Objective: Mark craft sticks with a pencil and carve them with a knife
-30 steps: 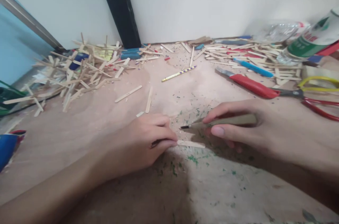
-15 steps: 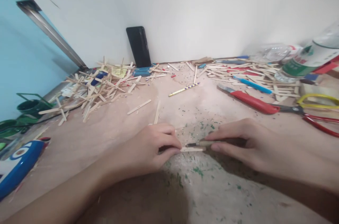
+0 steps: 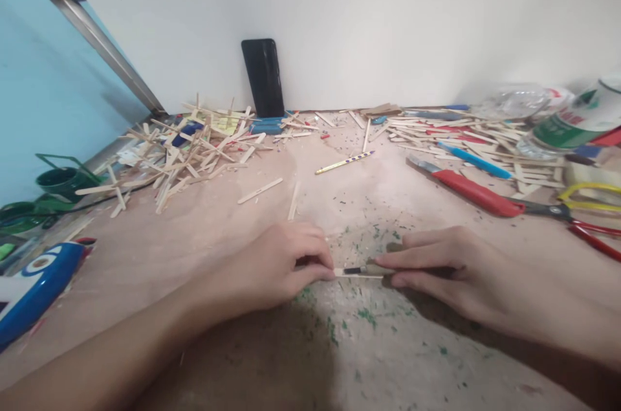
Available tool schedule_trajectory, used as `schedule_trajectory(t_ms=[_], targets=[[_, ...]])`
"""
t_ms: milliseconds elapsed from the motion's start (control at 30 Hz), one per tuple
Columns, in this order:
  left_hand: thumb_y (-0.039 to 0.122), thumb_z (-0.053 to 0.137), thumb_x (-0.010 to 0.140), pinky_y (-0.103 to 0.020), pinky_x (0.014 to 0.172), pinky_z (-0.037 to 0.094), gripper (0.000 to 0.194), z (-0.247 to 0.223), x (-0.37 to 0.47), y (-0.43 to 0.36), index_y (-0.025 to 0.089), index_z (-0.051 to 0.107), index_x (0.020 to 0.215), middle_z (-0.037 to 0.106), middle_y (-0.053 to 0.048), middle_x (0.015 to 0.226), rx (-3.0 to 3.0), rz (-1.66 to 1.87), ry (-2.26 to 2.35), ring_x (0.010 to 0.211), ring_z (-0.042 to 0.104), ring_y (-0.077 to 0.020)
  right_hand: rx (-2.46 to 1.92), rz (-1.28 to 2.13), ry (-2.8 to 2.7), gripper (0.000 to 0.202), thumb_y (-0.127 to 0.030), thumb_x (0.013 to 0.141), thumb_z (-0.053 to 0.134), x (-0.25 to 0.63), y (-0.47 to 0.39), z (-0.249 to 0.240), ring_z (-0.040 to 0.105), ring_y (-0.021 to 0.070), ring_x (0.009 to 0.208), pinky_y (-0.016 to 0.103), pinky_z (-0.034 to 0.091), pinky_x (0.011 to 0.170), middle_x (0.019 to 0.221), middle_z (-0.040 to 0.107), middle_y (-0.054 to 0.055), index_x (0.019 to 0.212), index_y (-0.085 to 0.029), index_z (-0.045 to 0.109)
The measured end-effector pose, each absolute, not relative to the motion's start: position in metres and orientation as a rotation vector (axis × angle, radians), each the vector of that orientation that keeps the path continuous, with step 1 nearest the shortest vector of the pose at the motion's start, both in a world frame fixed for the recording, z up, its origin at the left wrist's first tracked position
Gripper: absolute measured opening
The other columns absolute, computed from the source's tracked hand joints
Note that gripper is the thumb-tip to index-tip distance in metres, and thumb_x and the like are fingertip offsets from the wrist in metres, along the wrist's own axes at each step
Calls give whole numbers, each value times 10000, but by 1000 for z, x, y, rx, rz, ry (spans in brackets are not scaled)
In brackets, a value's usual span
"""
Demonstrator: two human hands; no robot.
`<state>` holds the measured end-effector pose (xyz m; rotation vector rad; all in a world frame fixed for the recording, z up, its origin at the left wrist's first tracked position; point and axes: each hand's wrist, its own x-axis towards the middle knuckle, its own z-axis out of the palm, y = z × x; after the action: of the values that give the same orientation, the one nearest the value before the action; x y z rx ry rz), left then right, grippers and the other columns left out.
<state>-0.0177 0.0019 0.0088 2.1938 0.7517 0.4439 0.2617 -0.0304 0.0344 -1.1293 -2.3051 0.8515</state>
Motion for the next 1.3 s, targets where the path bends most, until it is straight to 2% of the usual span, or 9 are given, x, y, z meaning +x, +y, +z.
schedule_trajectory(t_ms=[333,600,733,933,1100,1233,1300], targets=[[189,669,996,-270,795,476,154,7,-19,1,180,742,861,737,-11,843,2170,417,793,828,663,-147,-1094,914,-2281,288,-141,960,651,259,-28,34,743,157,680,224,582,633,811,811,3,1056,-309,865],[186,685,985,-269,775,455,166,6,-19,-1,172,727,825,712,-11,822,2159,413,826,816,641,-147,-1145,906,-2300,251,-206,980,655,258,-30,37,726,162,611,242,580,597,830,829,18,1061,-302,872],[202,685,986,-273,766,457,168,7,-19,1,178,726,824,712,-10,817,2162,400,826,805,638,-151,-1160,1010,-2301,266,-218,995,630,258,-29,39,705,149,581,232,567,575,823,829,17,1078,-297,869],[168,683,984,-265,767,456,167,8,-18,1,175,716,821,708,0,810,2183,399,799,800,635,-142,-1120,898,-2368,294,-165,996,604,264,-28,31,742,167,718,251,575,667,875,816,44,1115,-264,854],[185,676,988,-271,771,459,170,6,-19,1,177,722,824,715,-7,821,2161,415,818,810,641,-149,-1038,733,-2490,336,-192,1048,514,263,-35,31,657,150,603,256,497,575,742,742,63,1106,-208,844],[167,682,973,-269,760,453,177,6,-20,0,174,706,798,699,-3,796,2159,430,812,791,634,-145,-1090,808,-2447,324,-191,1041,524,258,-39,37,666,146,597,239,517,587,744,772,59,1084,-194,845],[169,675,979,-270,763,452,180,6,-20,-1,175,705,801,700,-3,803,2159,429,819,792,633,-142,-1137,861,-2420,307,-197,1031,548,255,-40,39,605,121,509,214,491,528,659,742,19,1050,-215,854]])
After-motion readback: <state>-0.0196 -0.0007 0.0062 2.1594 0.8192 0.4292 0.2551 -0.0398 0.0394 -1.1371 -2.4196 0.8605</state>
